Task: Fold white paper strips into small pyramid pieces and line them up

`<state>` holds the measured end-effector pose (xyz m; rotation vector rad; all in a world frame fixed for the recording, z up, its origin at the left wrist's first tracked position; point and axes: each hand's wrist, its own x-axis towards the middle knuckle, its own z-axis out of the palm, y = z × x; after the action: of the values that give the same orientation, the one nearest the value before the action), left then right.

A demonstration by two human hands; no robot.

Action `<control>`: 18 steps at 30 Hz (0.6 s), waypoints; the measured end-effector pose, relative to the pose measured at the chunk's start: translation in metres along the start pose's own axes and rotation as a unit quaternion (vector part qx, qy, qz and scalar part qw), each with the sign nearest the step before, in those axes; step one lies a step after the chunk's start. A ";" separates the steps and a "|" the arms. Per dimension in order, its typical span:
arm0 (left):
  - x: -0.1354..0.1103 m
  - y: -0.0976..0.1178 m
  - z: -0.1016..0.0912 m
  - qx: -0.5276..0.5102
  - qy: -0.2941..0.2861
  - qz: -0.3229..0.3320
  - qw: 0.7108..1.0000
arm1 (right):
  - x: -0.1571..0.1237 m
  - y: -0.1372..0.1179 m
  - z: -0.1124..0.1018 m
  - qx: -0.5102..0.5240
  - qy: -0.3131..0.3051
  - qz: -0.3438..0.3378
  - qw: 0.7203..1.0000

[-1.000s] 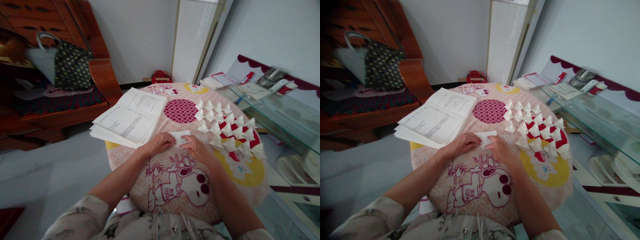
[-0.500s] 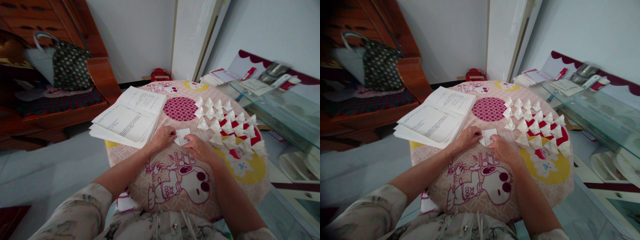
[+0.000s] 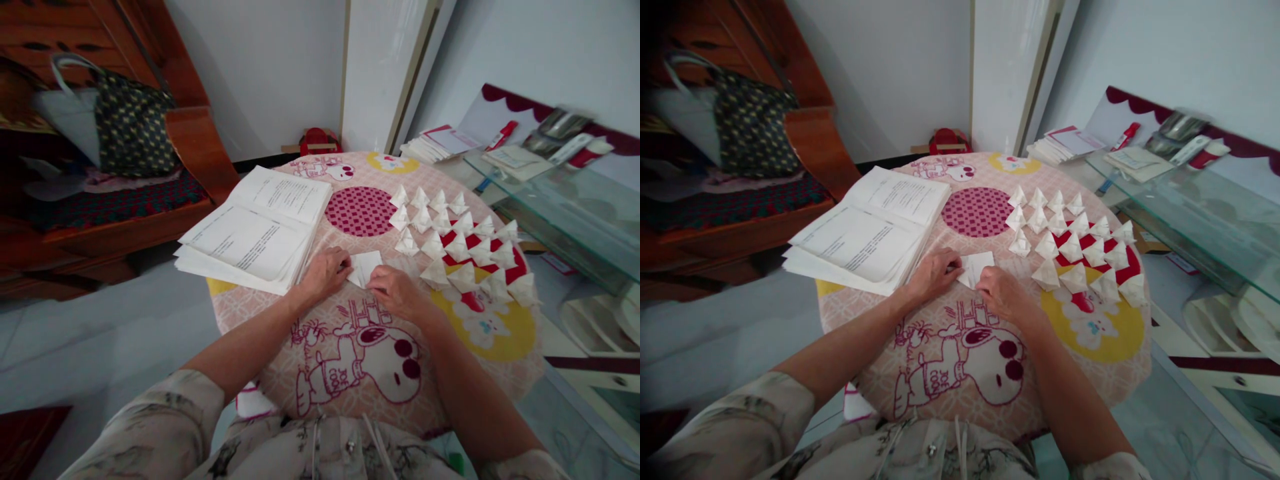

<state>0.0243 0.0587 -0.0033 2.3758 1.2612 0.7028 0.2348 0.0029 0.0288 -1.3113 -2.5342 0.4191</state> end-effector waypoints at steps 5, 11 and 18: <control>0.000 -0.001 0.001 0.005 -0.002 0.002 1.000 | -0.009 -0.006 0.006 -0.023 0.008 -0.021 0.999; 0.000 0.002 -0.001 0.022 -0.004 0.012 1.000 | -0.016 -0.008 0.011 -0.052 0.022 -0.039 0.998; 0.000 0.003 0.002 0.046 -0.007 0.005 0.999 | -0.016 -0.009 0.010 -0.072 0.017 -0.046 0.996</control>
<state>0.0271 0.0573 -0.0031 2.4582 1.3029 0.6415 0.2332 -0.0165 0.0214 -1.2325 -2.6266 0.1964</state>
